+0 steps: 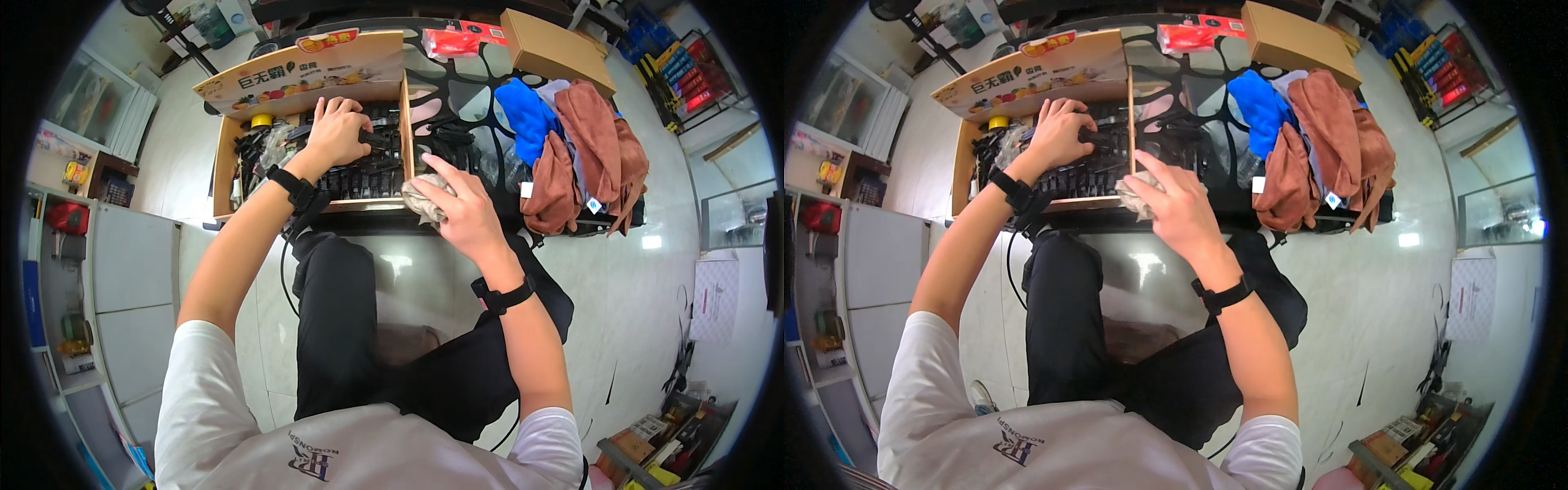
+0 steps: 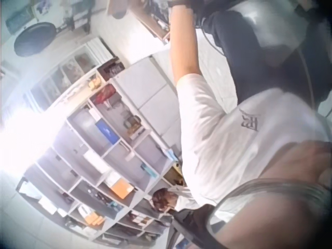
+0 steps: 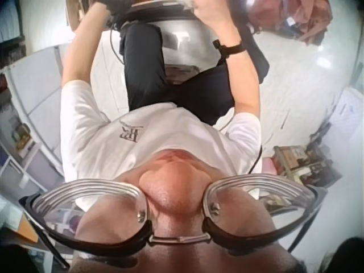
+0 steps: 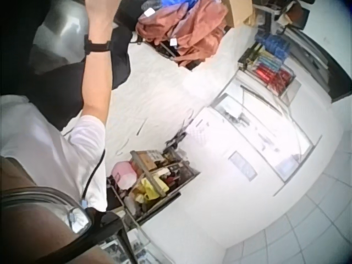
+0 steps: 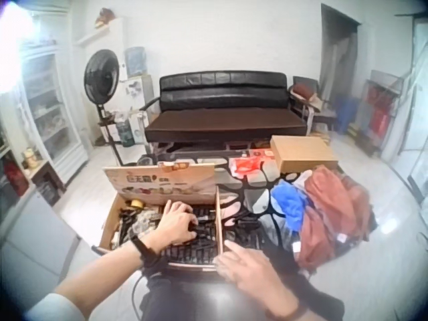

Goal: The person sits on the floor and wipes small black electronic components with a cloth, picking them from a cardboard box and returning them after cleaning. The person handles the components one at a time, turning them over to wipe different sides.

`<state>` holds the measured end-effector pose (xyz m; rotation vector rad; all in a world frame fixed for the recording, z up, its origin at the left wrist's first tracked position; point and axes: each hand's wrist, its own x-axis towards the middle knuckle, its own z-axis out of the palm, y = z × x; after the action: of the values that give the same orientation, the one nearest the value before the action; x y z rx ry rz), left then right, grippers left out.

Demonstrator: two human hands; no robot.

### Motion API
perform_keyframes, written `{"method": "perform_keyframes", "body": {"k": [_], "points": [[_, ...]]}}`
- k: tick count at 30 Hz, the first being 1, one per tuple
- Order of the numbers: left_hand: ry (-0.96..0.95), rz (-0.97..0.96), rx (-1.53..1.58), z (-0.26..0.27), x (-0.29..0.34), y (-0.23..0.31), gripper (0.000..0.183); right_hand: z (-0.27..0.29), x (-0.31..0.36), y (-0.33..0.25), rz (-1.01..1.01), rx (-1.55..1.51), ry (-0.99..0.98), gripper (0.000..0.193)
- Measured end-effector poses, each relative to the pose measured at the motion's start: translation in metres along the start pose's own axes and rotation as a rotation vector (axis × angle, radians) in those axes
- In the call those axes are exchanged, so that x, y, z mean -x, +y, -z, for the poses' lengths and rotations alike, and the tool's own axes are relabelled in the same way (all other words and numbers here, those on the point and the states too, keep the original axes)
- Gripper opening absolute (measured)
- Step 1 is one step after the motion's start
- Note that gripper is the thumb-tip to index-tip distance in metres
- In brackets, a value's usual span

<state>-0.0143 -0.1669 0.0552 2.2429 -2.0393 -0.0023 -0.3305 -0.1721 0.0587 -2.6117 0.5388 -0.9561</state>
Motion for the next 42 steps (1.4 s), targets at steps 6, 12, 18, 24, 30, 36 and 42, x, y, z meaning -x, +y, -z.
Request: {"method": "perform_keyframes", "body": {"k": [6,12,18,24,30,36,42], "points": [[-0.069,-0.027,-0.03,-0.023,-0.019,0.018,0.039,0.015,-0.009,-0.009,-0.042,-0.086,0.067,0.062],[-0.065,-0.01,0.063,-0.029,-0.017,0.006,0.034,0.027,-0.009,0.001,-0.134,-0.085,0.031,0.064],[0.268,-0.226,0.17,-0.003,-0.004,0.068,0.03,0.051,0.016,0.031,-0.321,-0.007,0.15,0.061],[0.091,-0.259,-0.069,-0.021,-0.017,0.133,0.047,0.086,0.044,0.04,-0.446,-0.015,0.141,0.056],[0.119,-0.244,-0.33,-0.079,-0.049,0.142,0.052,0.102,0.049,0.034,-0.471,-0.067,0.107,0.054],[-0.021,-0.239,-0.34,-0.083,-0.064,0.153,0.03,0.097,0.052,0.038,-0.436,-0.053,0.051,0.053],[-0.081,-0.285,-0.282,-0.064,-0.055,0.152,0.046,0.1,0.054,0.039,-0.426,-0.083,0.02,0.052]]}}
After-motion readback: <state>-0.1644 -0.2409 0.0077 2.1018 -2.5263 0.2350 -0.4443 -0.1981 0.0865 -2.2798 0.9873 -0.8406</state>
